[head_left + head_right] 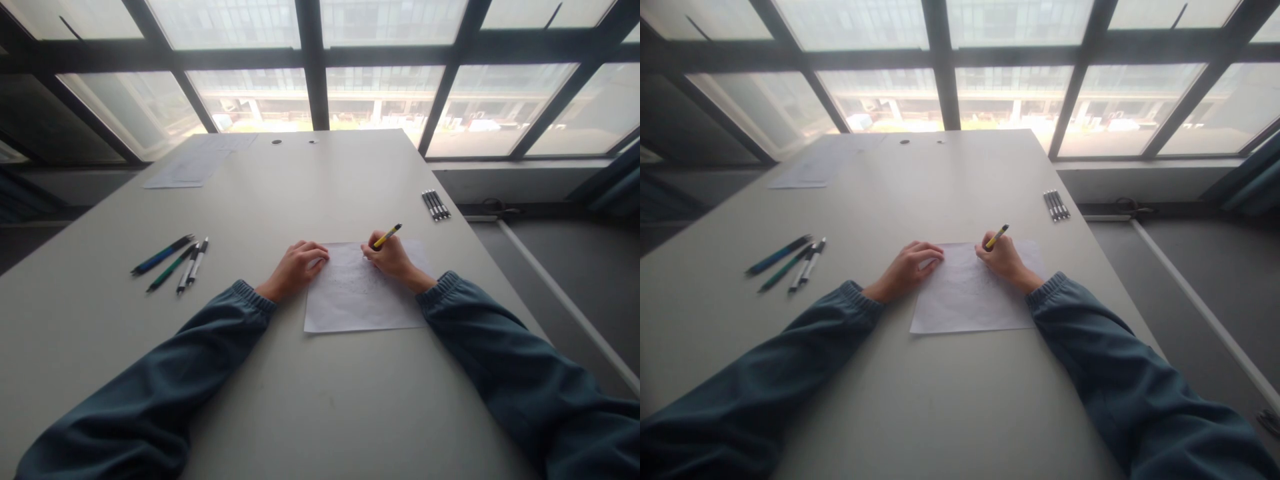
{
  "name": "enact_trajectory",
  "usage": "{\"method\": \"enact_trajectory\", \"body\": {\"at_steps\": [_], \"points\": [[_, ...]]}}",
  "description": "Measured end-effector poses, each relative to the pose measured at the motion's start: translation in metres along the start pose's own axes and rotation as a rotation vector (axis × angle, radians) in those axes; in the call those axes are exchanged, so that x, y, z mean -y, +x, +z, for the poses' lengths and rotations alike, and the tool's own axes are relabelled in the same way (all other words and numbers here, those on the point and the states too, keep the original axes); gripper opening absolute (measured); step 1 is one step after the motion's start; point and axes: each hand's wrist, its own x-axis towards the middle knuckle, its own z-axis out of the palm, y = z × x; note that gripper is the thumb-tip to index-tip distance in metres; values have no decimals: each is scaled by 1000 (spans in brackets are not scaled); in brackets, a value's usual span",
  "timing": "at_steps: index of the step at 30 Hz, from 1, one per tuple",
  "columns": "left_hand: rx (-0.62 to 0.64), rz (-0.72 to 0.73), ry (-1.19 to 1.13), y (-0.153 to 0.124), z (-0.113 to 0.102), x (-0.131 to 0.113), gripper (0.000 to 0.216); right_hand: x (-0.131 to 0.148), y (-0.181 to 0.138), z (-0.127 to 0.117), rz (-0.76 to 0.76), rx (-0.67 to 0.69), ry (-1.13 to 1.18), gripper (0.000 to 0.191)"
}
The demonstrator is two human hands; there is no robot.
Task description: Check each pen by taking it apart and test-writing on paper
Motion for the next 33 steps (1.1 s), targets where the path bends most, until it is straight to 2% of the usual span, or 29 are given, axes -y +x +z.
{"method": "enact_trajectory", "body": {"at_steps": [4, 10, 14, 18, 21, 23, 28, 33], "points": [[-4, 5, -10, 1, -1, -1, 16, 2, 1, 0, 6, -37, -31, 18], [-3, -1, -20, 0, -1, -1, 16, 3, 0, -1, 2, 8, -10, 21], [0, 3, -7, -1, 0, 1, 16, 1, 0, -1, 39, -12, 41, 21], [1, 5, -3, -1, 1, 2, 17, 3, 1, -2, 90, -82, 159, 32], [-6, 2, -3, 0, 0, 0, 17, 7, 2, -4, 21, -132, 175, 35], [-42, -15, -14, 1, -2, -3, 19, 10, 1, -5, -16, -70, 253, 31], [-156, -29, -92, 1, -6, -11, 27, 24, -3, -11, -52, 272, 529, 28], [-129, 26, -116, 1, -1, -16, 28, 32, -7, -15, -52, 378, 579, 25]]}}
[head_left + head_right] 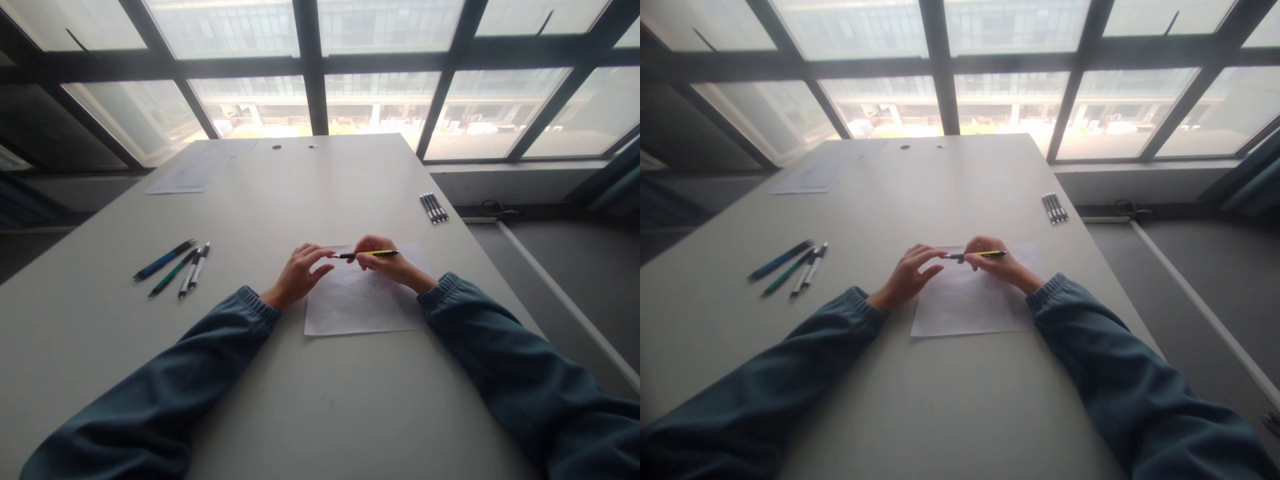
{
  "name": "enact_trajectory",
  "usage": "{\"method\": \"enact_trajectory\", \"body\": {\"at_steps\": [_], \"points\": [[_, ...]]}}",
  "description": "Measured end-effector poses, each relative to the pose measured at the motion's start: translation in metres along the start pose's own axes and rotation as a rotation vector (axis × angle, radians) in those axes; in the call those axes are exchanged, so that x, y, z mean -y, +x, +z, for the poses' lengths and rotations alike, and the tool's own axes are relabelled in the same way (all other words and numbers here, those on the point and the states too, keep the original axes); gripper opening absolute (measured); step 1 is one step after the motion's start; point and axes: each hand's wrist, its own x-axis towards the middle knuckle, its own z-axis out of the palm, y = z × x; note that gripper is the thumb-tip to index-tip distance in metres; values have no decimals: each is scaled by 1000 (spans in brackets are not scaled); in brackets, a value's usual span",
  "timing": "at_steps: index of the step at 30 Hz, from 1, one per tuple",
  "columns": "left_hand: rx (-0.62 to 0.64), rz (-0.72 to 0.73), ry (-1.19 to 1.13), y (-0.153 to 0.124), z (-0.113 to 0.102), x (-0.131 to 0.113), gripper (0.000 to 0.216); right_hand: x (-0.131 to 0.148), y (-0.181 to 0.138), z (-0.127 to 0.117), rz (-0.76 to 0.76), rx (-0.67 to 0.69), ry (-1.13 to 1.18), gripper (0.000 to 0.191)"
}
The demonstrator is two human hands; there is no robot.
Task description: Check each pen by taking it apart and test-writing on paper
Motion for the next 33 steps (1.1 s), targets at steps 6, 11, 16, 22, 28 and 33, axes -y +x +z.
{"method": "enact_trajectory", "body": {"at_steps": [6, 11, 16, 22, 28, 33], "points": [[-65, -24, -30, 3, 10, -2, 22, -6, -2, -2, 38, 47, 11, 34], [-191, -136, -102, 4, 6, -1, 26, -10, 4, -7, 101, -168, 255, 41], [-274, -250, -131, 4, 4, 3, 28, -15, 9, -15, 151, -283, 386, 48], [-275, -288, -158, 5, 2, 3, 30, -19, 8, -12, 130, -257, 387, 45], [-246, -273, -174, 4, 3, 4, 27, -16, 9, -11, 112, -308, 360, 48], [-271, -287, -138, 5, 3, 4, 28, -18, 11, -12, 89, -374, 324, 48]]}}
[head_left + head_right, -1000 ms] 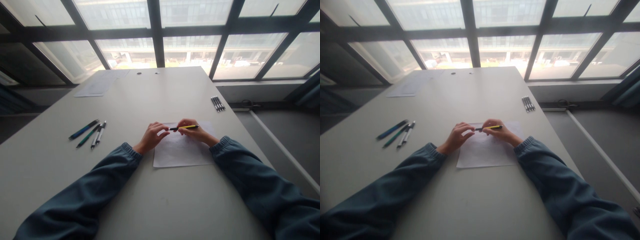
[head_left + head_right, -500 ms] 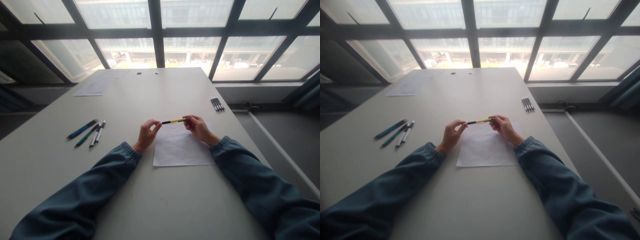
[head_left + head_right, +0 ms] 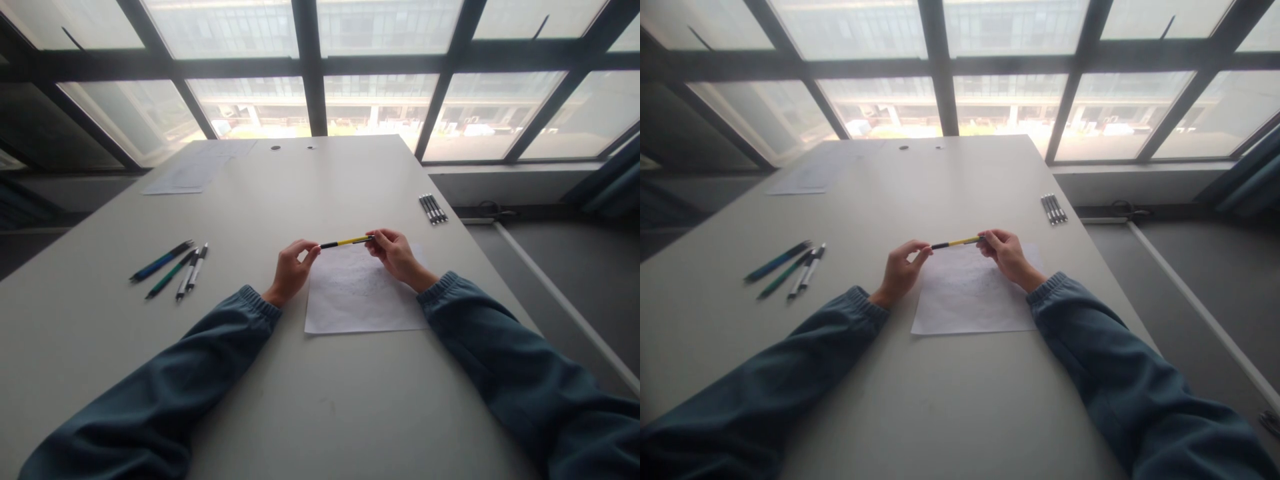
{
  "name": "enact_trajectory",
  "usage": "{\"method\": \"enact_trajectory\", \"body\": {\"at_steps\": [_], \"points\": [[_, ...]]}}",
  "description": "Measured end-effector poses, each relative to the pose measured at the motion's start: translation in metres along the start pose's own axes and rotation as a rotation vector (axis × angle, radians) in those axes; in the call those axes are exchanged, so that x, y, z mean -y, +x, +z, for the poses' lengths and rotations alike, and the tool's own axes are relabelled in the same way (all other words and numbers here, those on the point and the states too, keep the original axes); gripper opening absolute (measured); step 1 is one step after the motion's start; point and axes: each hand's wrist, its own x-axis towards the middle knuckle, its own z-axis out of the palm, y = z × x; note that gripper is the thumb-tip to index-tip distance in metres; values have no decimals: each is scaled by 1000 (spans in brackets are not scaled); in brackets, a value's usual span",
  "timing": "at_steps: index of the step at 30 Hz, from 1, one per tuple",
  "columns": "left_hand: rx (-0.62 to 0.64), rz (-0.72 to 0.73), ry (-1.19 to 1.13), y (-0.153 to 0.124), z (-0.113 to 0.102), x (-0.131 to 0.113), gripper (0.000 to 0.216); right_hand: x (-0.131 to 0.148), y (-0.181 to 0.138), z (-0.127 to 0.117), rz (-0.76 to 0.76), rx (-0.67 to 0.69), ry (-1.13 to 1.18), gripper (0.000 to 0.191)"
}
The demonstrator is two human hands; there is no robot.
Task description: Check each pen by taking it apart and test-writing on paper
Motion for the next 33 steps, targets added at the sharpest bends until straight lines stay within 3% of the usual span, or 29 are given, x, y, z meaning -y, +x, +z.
{"method": "enact_trajectory", "body": {"at_steps": [7, 14, 18, 24, 29, 33], "points": [[-116, -20, 80, 0, 1, 10, 24, -5, 4, -5, -161, -75, -245, 34], [-117, 25, 59, 1, 0, 9, 22, -1, -1, -7, -341, -62, -693, 19], [-120, 52, 55, 2, -1, 8, 22, 5, -3, -10, -473, 9, -957, 16], [-106, 43, 17, 2, 0, 9, 26, 17, -7, -13, -557, 111, -1189, 21], [-40, -32, 28, 3, 1, 10, 36, 28, 0, -39, -608, -80, -1271, 20], [167, 73, 164, 3, 4, 17, 33, 35, 6, -81, -470, -360, -1359, 17]]}}
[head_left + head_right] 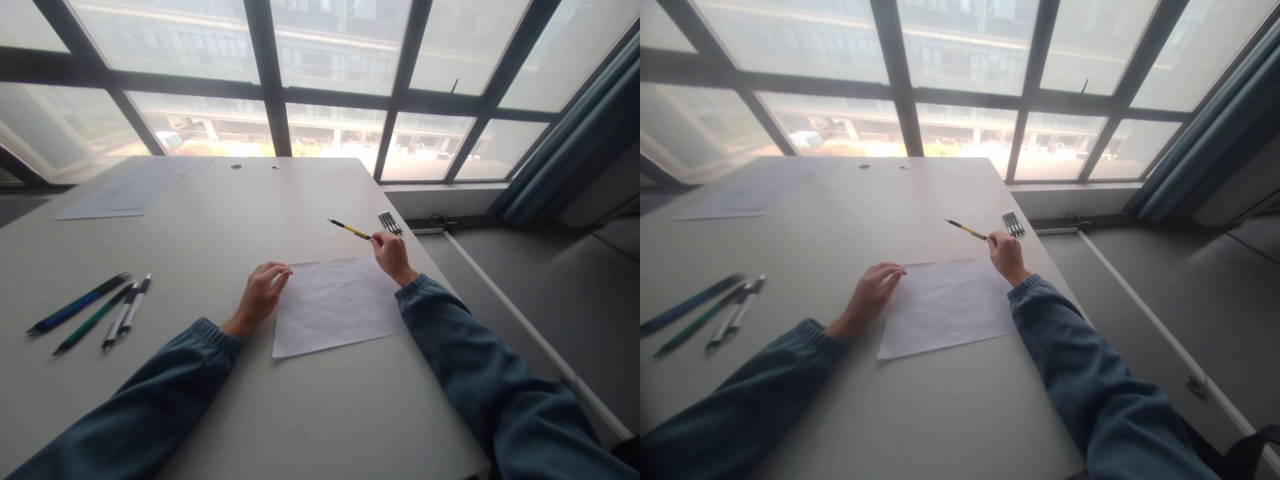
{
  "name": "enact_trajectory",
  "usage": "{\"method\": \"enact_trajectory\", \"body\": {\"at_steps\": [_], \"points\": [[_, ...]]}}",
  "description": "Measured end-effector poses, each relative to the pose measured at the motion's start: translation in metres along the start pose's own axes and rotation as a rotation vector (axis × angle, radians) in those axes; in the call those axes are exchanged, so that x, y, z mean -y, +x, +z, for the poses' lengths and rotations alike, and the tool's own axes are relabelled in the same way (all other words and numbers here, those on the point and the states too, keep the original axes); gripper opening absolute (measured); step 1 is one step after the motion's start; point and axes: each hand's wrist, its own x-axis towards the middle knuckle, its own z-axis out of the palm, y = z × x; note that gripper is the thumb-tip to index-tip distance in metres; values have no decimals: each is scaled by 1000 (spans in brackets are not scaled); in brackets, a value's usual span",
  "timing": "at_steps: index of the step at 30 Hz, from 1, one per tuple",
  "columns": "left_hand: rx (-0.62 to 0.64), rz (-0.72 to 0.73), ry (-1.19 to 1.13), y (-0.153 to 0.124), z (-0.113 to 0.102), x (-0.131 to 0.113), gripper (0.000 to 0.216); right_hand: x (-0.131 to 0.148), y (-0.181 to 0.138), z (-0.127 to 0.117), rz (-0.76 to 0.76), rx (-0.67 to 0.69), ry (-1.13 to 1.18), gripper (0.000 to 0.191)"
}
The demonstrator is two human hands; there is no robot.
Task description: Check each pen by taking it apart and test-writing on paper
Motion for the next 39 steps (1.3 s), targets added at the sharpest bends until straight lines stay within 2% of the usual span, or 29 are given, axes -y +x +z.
{"method": "enact_trajectory", "body": {"at_steps": [5, 11, 26, 39], "points": [[159, 95, 153, -2, 3, 4, 29, -38, -4, -13, 333, 16, -210, 18], [203, 117, 264, -4, 2, 4, 30, -44, -11, -14, 531, 100, -330, 21], [197, 120, 282, -3, 2, 3, 30, -42, 5, 5, 635, 121, -304, 19], [195, 119, 278, -3, 3, 3, 29, -48, 15, 10, 633, 100, -316, 22]]}}
